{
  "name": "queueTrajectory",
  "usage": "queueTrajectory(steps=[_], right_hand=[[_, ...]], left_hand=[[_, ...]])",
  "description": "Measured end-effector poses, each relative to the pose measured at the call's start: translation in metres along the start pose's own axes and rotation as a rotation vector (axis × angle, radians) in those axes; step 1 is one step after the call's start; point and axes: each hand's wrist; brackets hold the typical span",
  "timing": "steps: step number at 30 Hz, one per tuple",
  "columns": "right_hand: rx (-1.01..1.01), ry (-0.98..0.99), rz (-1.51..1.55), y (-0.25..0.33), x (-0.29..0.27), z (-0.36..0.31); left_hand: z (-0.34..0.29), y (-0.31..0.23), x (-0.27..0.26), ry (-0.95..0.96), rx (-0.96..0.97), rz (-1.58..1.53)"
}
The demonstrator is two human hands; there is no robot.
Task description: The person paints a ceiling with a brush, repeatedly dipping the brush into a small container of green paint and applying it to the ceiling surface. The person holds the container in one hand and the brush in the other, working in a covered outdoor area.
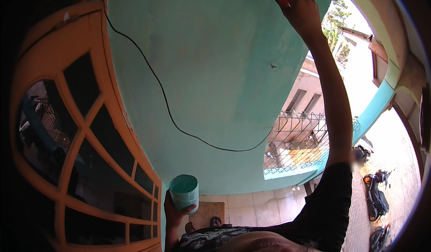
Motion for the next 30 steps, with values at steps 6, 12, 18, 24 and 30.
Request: queueTrajectory(steps=[6,12,18,24,30], right_hand=[[-0.048,0.128,0.085,0.084,0.017,-0.099],[0.191,0.485,0.416,0.073,-0.033,-0.067],[0.304,0.64,0.899,-0.006,0.012,-0.009],[-0.08,0.348,0.557,-0.011,-0.017,0.064],[0.022,0.236,0.176,0.036,-0.027,0.029]], left_hand=[[-0.005,-0.004,0.0,-0.013,0.026,0.013],[-0.001,-0.008,-0.003,0.002,0.034,0.066],[0.001,-0.01,0.0,0.002,0.041,0.047],[-0.003,-0.005,-0.002,-0.009,0.031,0.031],[-0.01,-0.014,-0.011,-0.098,0.067,0.076]])
Point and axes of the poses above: each hand's wrist, its own z-axis towards the middle knuckle, its own x-axis out of the palm, y = z × x, and after that the axes turned 4 degrees about -x, right-handed
